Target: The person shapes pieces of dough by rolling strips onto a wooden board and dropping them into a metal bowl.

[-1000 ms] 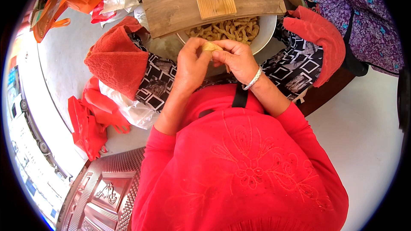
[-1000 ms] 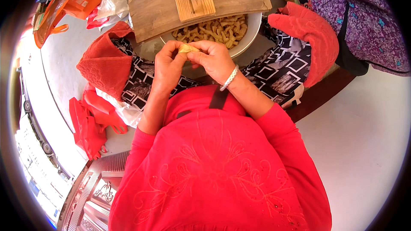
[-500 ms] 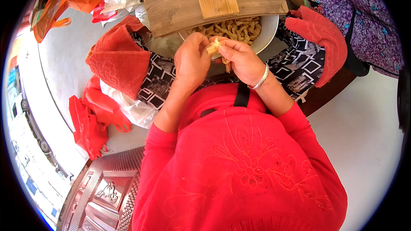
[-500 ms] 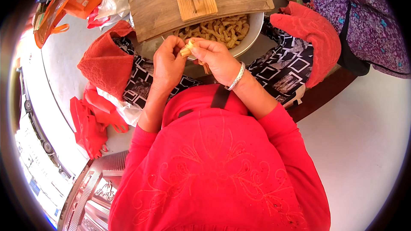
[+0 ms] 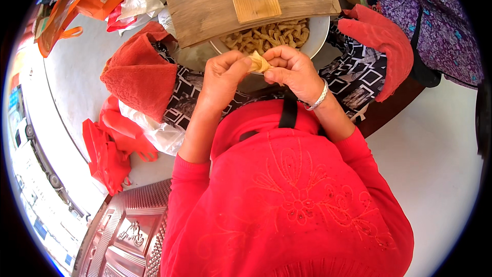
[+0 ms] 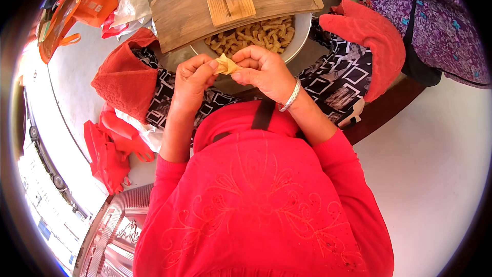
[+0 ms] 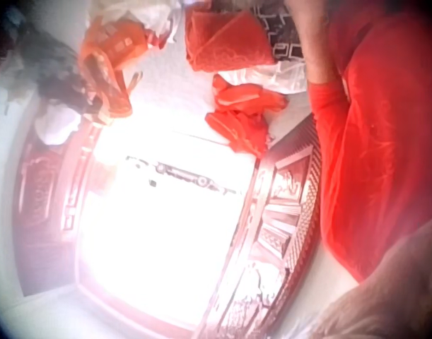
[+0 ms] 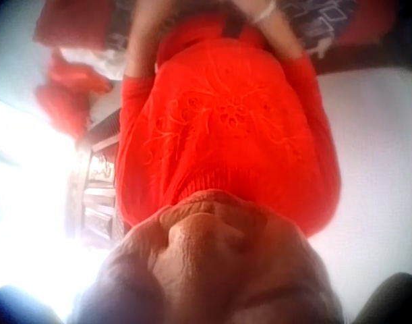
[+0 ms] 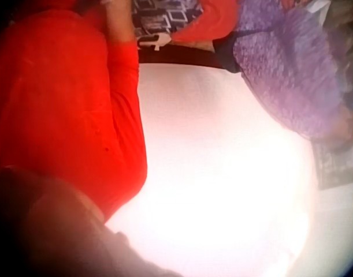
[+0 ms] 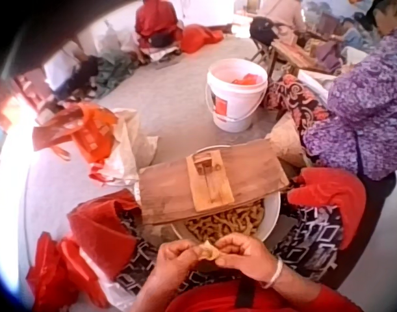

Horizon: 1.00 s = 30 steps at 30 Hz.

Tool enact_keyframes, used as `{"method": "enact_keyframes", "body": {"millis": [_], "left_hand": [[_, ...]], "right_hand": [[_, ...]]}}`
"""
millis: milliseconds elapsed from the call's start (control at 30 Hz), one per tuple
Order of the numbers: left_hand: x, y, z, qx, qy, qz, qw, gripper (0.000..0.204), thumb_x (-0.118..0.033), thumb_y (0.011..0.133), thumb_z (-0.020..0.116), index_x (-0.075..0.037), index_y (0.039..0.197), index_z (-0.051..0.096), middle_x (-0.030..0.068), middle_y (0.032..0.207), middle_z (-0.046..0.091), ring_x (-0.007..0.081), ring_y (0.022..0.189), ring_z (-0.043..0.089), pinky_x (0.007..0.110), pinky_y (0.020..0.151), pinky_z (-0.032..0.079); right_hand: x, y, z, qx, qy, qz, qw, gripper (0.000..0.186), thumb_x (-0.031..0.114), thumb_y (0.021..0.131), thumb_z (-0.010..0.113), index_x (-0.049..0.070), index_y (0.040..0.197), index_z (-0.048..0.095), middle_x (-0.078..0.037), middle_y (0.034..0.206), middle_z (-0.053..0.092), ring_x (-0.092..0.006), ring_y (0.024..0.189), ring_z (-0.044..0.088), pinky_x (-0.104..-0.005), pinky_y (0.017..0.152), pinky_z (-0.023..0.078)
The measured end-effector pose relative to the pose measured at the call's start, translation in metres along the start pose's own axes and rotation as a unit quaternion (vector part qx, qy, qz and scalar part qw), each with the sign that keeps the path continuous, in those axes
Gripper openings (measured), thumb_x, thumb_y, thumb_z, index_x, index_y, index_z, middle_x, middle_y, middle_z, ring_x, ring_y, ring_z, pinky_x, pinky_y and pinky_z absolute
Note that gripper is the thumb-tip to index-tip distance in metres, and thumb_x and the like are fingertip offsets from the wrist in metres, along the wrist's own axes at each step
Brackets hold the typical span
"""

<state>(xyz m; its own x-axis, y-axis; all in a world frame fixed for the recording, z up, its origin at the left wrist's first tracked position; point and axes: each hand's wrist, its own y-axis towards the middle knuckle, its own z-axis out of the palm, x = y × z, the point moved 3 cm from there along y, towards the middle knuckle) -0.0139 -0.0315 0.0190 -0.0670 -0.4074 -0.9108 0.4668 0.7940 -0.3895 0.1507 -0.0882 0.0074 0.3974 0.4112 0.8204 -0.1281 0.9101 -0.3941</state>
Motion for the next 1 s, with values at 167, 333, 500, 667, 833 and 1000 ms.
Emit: {"method": "enact_keyframes", "body": {"millis": [167, 333, 500, 667, 833, 1000], "left_hand": [[0.006, -0.015, -0.001, -0.018, -0.248, -0.034, 0.968, 0.024, -0.012, 0.089, 0.056, -0.006, 0.066, 0.050, 0.0011, 0.056, 0.045, 0.0086, 0.047, 0.033, 0.024, 0.046, 0.027], [-0.001, -0.019, -0.022, -0.008, 0.136, 0.058, 0.989, 0.018, -0.015, 0.093, 0.056, -0.001, 0.081, 0.060, -0.0004, 0.066, 0.051, 0.0075, 0.058, 0.043, 0.023, 0.054, 0.036], [-0.059, -0.013, -0.012, 0.015, 0.438, 0.307, 0.845, 0.031, -0.021, 0.087, 0.064, 0.000, 0.110, 0.060, 0.0111, 0.092, 0.064, 0.0266, 0.080, 0.059, 0.035, 0.075, 0.045], [-0.040, 0.004, 0.021, 0.132, 0.558, 0.180, 0.800, 0.021, -0.018, 0.084, 0.063, -0.003, 0.099, 0.064, 0.0160, 0.083, 0.062, 0.0338, 0.081, 0.058, 0.041, 0.071, 0.045], [-0.039, 0.016, 0.018, 0.203, 0.365, 0.181, 0.890, 0.018, -0.019, 0.088, 0.061, -0.001, 0.089, 0.063, 0.0136, 0.074, 0.056, 0.0285, 0.069, 0.054, 0.037, 0.064, 0.043], [-0.040, 0.025, 0.010, 0.280, 0.240, 0.069, 0.927, 0.021, -0.020, 0.089, 0.057, 0.000, 0.084, 0.061, 0.0069, 0.069, 0.052, 0.0175, 0.065, 0.049, 0.031, 0.061, 0.041]], "right_hand": [[0.020, -0.005, -0.035, 0.011, -0.249, -0.076, 0.966, 0.010, 0.002, 0.083, 0.067, 0.002, 0.092, 0.063, 0.006, 0.078, 0.058, -0.0020, 0.069, 0.049, -0.0172, 0.063, 0.041], [0.029, -0.014, -0.032, -0.025, -0.292, -0.094, 0.952, 0.008, 0.004, 0.083, 0.065, 0.000, 0.089, 0.061, 0.001, 0.075, 0.058, -0.0049, 0.071, 0.051, -0.0215, 0.064, 0.043], [0.028, -0.008, -0.021, -0.006, -0.275, -0.053, 0.960, 0.009, 0.004, 0.083, 0.065, 0.000, 0.091, 0.062, -0.001, 0.077, 0.060, -0.0054, 0.073, 0.054, -0.0222, 0.065, 0.045], [0.032, -0.002, -0.019, 0.033, -0.205, -0.079, 0.975, 0.015, 0.007, 0.084, 0.067, 0.000, 0.096, 0.063, 0.000, 0.081, 0.063, -0.0067, 0.075, 0.058, -0.0238, 0.066, 0.047], [0.059, -0.008, -0.014, 0.063, -0.459, -0.243, 0.852, 0.012, 0.007, 0.083, 0.066, 0.001, 0.093, 0.063, -0.005, 0.078, 0.063, -0.0083, 0.074, 0.059, -0.0249, 0.064, 0.046], [0.063, -0.006, -0.029, 0.085, -0.292, -0.063, 0.951, 0.005, 0.005, 0.085, 0.062, 0.001, 0.085, 0.065, 0.000, 0.070, 0.059, -0.0046, 0.067, 0.052, -0.0212, 0.061, 0.042]]}}
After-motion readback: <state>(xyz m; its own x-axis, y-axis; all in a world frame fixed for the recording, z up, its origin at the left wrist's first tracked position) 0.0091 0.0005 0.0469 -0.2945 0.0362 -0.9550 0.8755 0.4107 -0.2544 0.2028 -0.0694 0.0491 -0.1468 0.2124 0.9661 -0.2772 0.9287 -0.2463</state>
